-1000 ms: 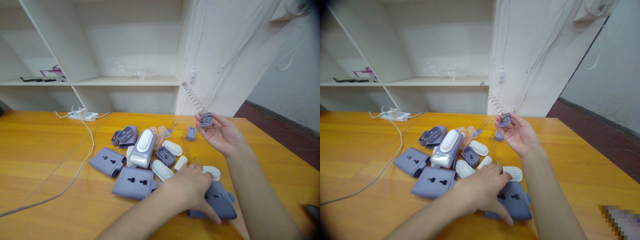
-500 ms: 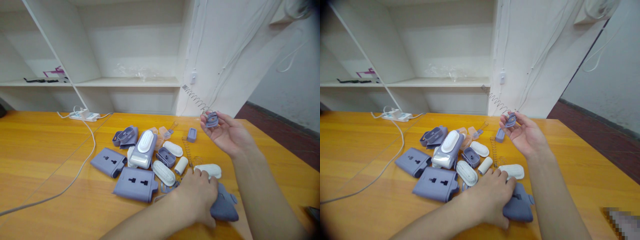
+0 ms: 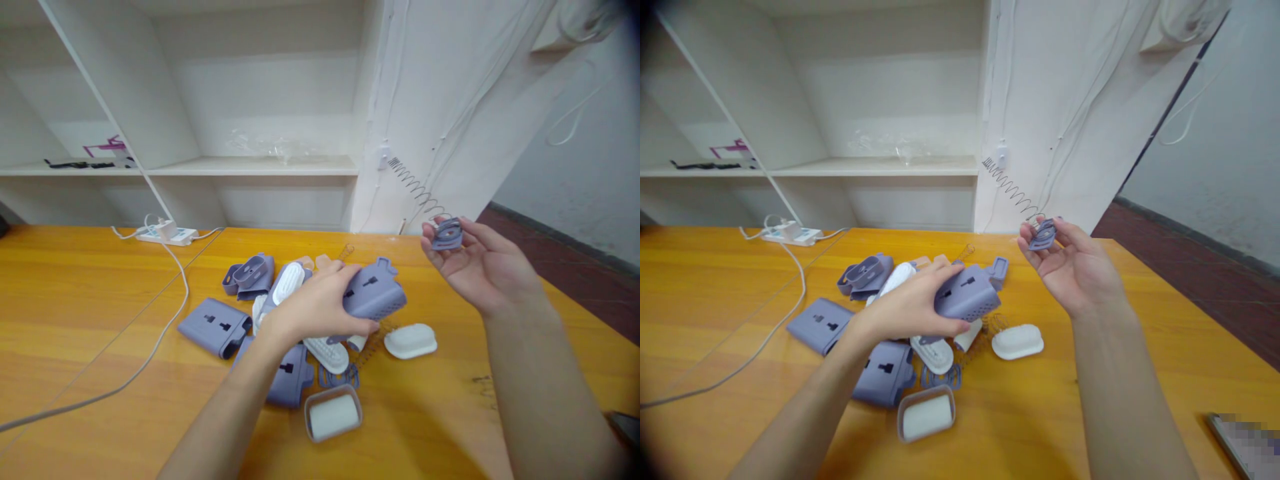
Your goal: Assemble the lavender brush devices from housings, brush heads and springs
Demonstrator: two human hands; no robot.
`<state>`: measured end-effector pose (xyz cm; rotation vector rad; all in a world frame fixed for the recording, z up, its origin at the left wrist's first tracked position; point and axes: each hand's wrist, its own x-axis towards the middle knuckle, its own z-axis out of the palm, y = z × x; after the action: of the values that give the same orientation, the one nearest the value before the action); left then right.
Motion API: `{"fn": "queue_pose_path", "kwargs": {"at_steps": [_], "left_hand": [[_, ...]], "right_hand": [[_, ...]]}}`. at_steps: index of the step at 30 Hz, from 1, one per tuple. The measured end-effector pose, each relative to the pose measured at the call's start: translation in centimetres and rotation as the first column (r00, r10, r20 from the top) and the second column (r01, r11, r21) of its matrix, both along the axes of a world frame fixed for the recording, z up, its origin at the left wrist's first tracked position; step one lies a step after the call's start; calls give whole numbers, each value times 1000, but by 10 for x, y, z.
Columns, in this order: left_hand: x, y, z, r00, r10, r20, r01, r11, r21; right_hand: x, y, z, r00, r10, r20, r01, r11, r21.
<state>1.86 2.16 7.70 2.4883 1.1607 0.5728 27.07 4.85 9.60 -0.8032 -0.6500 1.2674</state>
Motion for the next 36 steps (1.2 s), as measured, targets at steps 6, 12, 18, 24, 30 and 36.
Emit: {"fn": "queue_pose_path", "kwargs": {"at_steps": [6,12,18,24,30,36], "left_hand": [[-10,5,2,990,139,-37,-137,989,57],[38,-25,-17,985,-86,-152,90,996,23],[75,-54,-45,923,-228,-311,253,967,43],[93,-67,-67,897,-237,-373,263,965,18],[69,-47,-39,947,-226,-230,221,974,-50],[-5,6,-6,804,533,-265,-472,842,261]], "right_hand": [[-1,3,-1,999,-25,-45,25,1000,-8],[-3,2,0,996,-43,-83,44,999,20],[-3,-1,3,994,-52,-97,54,998,26],[-7,-2,5,996,-28,-86,31,999,28],[-11,0,0,999,-23,-36,23,1000,-14],[-5,7,-13,993,-82,84,81,997,20]]}}
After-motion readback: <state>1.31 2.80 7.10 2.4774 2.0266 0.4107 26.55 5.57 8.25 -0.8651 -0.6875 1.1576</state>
